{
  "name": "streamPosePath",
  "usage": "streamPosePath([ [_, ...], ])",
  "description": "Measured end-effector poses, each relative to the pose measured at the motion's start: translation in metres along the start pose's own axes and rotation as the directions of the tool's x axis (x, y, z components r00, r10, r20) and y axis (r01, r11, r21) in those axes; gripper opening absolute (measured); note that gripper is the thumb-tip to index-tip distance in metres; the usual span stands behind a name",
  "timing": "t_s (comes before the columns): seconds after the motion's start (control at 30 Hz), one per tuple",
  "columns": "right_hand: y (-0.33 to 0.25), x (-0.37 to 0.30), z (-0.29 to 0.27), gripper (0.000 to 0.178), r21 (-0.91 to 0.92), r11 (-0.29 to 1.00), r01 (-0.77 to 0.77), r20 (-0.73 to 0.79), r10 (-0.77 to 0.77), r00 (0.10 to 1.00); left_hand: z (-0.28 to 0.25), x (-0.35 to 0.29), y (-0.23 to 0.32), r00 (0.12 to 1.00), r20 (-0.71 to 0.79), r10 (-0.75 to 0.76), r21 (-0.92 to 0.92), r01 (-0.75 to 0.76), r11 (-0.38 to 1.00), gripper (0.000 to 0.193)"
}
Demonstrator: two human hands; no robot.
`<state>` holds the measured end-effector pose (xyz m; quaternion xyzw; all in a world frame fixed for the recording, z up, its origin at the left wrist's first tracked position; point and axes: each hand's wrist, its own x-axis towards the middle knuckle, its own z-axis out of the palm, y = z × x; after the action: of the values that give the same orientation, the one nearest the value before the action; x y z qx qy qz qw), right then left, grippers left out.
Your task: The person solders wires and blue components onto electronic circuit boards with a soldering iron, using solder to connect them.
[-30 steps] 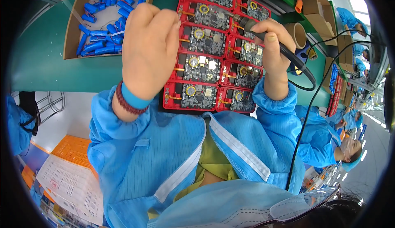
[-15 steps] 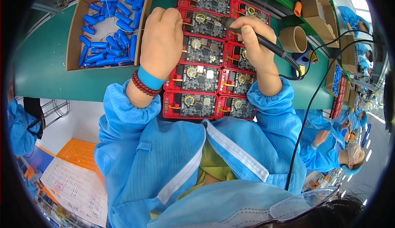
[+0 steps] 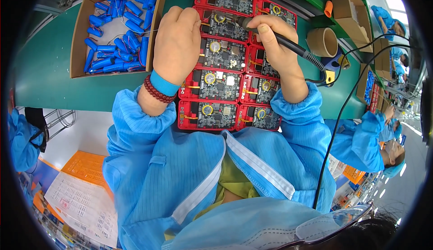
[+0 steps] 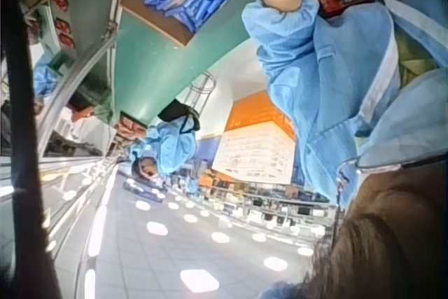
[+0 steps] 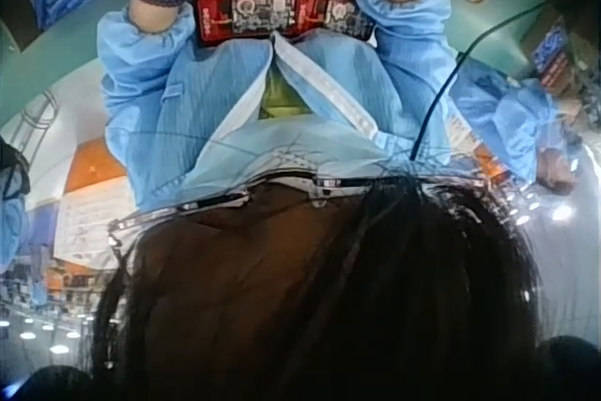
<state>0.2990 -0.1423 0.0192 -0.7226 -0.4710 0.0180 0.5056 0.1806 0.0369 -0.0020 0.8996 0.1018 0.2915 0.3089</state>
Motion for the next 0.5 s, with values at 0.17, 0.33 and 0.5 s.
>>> streamPosePath([
  [0.17,-0.0001,0.0003,0.0009,0.016,0.002,1.000,-0.007,0.005,0.007,1.000,0.0008,0.0005,-0.0014,1.000,-0.001,0.000,0.003,0.000,1.000,0.002],
  [0.33,0.0003,0.0012,0.0001,0.015,-0.007,1.000,0.023,0.021,-0.023,1.000,0.0038,0.0024,-0.0050,1.000,0.011,0.021,0.032,-0.021,0.999,0.004],
  [0.5,-0.0008,0.0002,-0.0014,0.015,0.019,1.000,-0.002,-0.005,0.002,1.000,0.0021,0.0021,-0.0041,1.000,0.018,0.017,0.021,-0.017,1.000,0.004],
])
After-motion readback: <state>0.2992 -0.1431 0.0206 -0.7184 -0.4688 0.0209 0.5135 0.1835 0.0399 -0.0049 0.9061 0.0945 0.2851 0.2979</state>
